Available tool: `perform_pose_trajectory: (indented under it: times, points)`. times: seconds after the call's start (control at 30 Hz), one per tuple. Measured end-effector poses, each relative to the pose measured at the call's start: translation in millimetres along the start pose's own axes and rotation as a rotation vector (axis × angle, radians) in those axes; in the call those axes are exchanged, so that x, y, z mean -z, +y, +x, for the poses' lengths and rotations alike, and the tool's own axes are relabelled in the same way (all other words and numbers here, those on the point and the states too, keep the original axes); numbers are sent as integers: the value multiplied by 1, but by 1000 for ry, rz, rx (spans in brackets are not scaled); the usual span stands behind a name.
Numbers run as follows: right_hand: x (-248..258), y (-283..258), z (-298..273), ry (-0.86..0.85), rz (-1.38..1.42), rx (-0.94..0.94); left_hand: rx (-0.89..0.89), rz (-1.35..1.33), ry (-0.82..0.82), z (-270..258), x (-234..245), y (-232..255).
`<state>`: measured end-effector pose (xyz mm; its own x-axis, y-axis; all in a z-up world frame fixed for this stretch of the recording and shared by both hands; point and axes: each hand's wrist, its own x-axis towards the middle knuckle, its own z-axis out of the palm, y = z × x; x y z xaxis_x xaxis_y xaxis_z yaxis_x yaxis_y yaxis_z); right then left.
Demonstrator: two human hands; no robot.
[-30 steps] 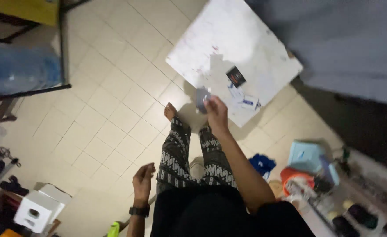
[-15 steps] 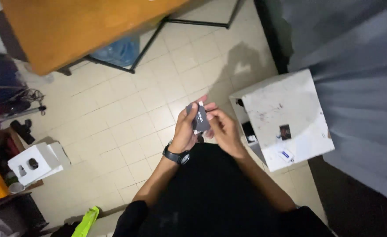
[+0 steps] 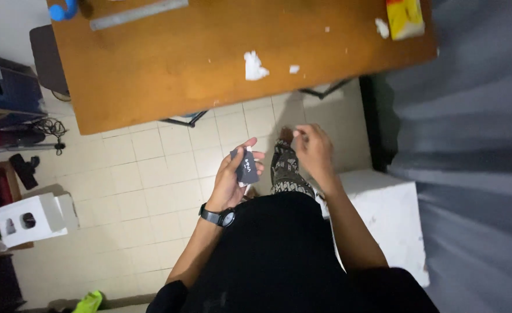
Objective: The person repeatedly picks up small cards from a white board on the floor, wipes each card with a tissue, and places it on a wooden table. The person handles several different cards one at a time, wiping them before stacking them on the table.
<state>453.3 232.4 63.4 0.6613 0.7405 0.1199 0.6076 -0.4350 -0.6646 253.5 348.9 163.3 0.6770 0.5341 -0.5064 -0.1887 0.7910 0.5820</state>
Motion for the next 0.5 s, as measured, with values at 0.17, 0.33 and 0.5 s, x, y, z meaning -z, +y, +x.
perform_pose_trajectory:
  times: [0.17, 0.33, 0.5]
  points:
    - [-47, 6, 133, -192, 3, 97, -36, -59, 79, 63, -25, 23]
    - [-144, 47, 209, -281, -176, 286, -43, -161, 146, 113, -60, 42]
    - [-151, 21, 223, -457, -308, 470, -4, -281, 151, 149, -73, 60]
